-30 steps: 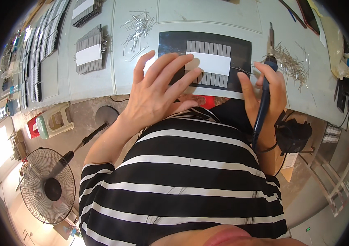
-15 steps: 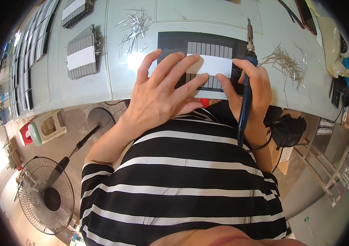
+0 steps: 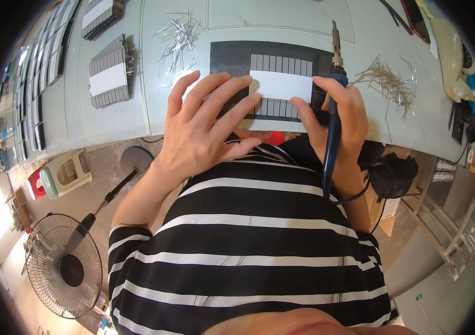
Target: Soldering metal ribbons onto solar cell wafers using a soldering iron at a factory workstation.
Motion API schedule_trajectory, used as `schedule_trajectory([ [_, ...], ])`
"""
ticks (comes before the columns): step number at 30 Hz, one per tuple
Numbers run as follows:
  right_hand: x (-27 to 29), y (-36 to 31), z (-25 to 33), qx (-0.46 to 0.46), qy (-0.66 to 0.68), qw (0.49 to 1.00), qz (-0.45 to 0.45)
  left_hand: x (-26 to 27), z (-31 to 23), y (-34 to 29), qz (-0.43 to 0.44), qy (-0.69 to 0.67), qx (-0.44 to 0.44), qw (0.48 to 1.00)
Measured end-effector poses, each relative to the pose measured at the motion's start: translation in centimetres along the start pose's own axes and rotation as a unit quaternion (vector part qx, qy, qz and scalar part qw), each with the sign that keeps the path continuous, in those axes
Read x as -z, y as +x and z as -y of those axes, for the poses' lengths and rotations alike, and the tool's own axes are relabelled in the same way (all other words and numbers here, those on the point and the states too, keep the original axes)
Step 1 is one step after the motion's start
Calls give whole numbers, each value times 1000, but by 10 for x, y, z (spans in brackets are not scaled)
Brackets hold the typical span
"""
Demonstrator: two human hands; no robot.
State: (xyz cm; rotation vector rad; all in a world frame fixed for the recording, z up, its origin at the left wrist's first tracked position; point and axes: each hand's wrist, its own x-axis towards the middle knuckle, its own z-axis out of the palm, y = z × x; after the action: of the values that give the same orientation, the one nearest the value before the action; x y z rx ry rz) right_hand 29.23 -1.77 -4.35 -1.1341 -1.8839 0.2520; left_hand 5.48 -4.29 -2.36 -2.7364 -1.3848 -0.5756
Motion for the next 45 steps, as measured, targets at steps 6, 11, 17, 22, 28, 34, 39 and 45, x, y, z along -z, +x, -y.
schedule_trajectory([
  [6,14,-1,3,-31,62,996,-52,-3,-15,35,31,-43,4,999],
  [11,20,-8,2,-44,76,994,-71,-11,-18,47,50,-54,7,997],
  [17,22,-11,3,-38,68,994,-77,-9,-20,37,68,-47,1,997],
  [22,22,-11,-3,-26,61,994,-82,-12,-21,24,50,-30,-6,998],
  [28,29,-7,1,-39,37,997,-51,-9,-17,22,-24,-34,-66,997],
  [34,33,-2,-6,-38,47,995,-81,15,9,41,-119,-199,-29,972],
  [39,32,-5,-12,-46,12,994,-96,28,32,56,-69,-552,322,766],
  [45,30,-5,-17,-32,21,996,-83,37,39,70,-65,-661,377,645],
])
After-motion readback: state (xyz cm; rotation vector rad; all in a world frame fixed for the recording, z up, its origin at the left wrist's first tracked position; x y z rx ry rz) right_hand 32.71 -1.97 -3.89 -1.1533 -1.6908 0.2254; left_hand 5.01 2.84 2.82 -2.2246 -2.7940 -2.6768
